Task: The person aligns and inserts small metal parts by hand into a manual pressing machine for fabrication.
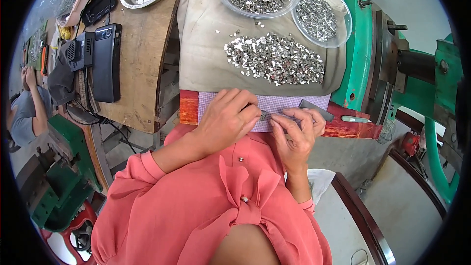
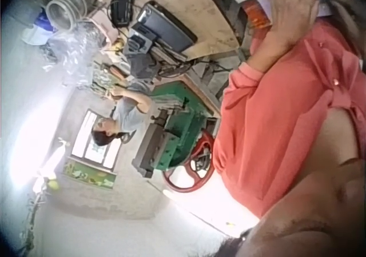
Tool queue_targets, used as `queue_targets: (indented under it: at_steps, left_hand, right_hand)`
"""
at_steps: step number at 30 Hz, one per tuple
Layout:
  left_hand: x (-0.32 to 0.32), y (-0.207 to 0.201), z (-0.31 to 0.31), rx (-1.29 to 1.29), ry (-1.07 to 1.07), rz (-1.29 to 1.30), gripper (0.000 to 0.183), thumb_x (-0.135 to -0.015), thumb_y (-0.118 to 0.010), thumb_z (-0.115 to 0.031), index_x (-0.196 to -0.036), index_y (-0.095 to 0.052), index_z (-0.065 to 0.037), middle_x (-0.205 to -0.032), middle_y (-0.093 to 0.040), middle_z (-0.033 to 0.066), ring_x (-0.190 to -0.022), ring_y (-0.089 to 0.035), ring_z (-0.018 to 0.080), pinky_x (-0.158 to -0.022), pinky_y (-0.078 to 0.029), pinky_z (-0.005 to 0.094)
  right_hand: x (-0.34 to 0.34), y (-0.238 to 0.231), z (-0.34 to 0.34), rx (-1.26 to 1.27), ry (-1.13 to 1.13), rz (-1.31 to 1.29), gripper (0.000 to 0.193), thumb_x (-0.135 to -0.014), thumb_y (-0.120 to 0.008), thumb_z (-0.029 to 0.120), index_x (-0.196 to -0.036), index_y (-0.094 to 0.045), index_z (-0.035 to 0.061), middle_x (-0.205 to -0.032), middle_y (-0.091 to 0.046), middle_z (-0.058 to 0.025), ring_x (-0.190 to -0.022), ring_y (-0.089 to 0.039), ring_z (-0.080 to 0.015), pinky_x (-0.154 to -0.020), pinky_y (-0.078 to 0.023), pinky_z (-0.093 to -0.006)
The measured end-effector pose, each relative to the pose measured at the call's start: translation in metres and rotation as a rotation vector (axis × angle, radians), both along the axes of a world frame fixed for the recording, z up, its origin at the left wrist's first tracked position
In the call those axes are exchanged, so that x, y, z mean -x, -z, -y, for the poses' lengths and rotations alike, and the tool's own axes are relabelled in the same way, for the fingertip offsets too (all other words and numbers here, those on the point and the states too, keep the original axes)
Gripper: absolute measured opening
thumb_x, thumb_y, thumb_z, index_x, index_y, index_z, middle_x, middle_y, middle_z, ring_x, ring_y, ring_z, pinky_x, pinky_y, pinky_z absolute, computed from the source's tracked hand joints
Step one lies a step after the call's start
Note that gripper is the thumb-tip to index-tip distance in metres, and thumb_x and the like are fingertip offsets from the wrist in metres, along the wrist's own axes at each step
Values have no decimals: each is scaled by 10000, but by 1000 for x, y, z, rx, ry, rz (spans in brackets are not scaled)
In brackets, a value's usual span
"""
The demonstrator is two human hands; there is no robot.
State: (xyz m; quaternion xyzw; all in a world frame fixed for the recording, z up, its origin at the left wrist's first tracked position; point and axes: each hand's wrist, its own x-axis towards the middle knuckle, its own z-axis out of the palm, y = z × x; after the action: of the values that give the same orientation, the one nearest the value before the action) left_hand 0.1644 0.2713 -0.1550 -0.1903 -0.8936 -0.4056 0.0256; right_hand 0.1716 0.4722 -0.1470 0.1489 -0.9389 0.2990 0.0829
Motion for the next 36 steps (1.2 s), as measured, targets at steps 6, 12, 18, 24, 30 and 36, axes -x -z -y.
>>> queue_targets:
  at_steps: [6,12,18,24,30,36]
  left_hand:
    - [-2,-2,0,28,2,18,208,-785,-746,-143,-957,-647,-81,-994,-588,47,-924,-573,236,-811,-431,380]
    - [-7,-5,13,55,-53,43,323,-765,-769,-161,-1042,-622,-87,-1033,-583,67,-944,-569,264,-822,-430,399]
    - [-17,-1,25,47,-128,17,331,-708,-818,-134,-987,-651,-71,-1029,-619,75,-924,-591,278,-805,-437,394]
    - [-20,3,30,23,-162,-12,330,-691,-832,-122,-970,-663,-71,-1023,-623,74,-920,-597,271,-792,-441,385]
    - [-23,6,39,-14,-190,-27,331,-681,-840,-113,-960,-668,-68,-1019,-625,78,-913,-599,270,-790,-442,378]
    - [-24,9,48,-52,-212,-40,308,-687,-832,-82,-947,-668,-66,-997,-628,72,-904,-603,259,-790,-440,364]
  right_hand:
    - [-1,2,5,5,-47,-17,219,-679,-834,135,-877,-773,205,-1008,-658,69,-1068,-514,-240,-942,-321,-382]
    - [9,-4,12,-105,-137,-39,207,-693,-808,110,-873,-741,186,-1012,-657,60,-1071,-514,-233,-922,-309,-402]
    - [13,-9,12,-242,-214,-136,171,-708,-795,149,-855,-722,197,-1022,-652,87,-1072,-519,-197,-911,-301,-398]
    - [14,-14,15,-217,-196,-156,137,-713,-795,175,-826,-721,197,-1031,-647,95,-1064,-516,-179,-886,-297,-394]
    - [16,-10,20,-236,-236,-130,152,-713,-792,156,-836,-706,181,-1055,-643,83,-1068,-517,-195,-879,-296,-401]
    - [24,-14,24,-202,-222,-117,154,-733,-775,130,-854,-688,165,-1061,-643,76,-1075,-516,-202,-889,-292,-413]
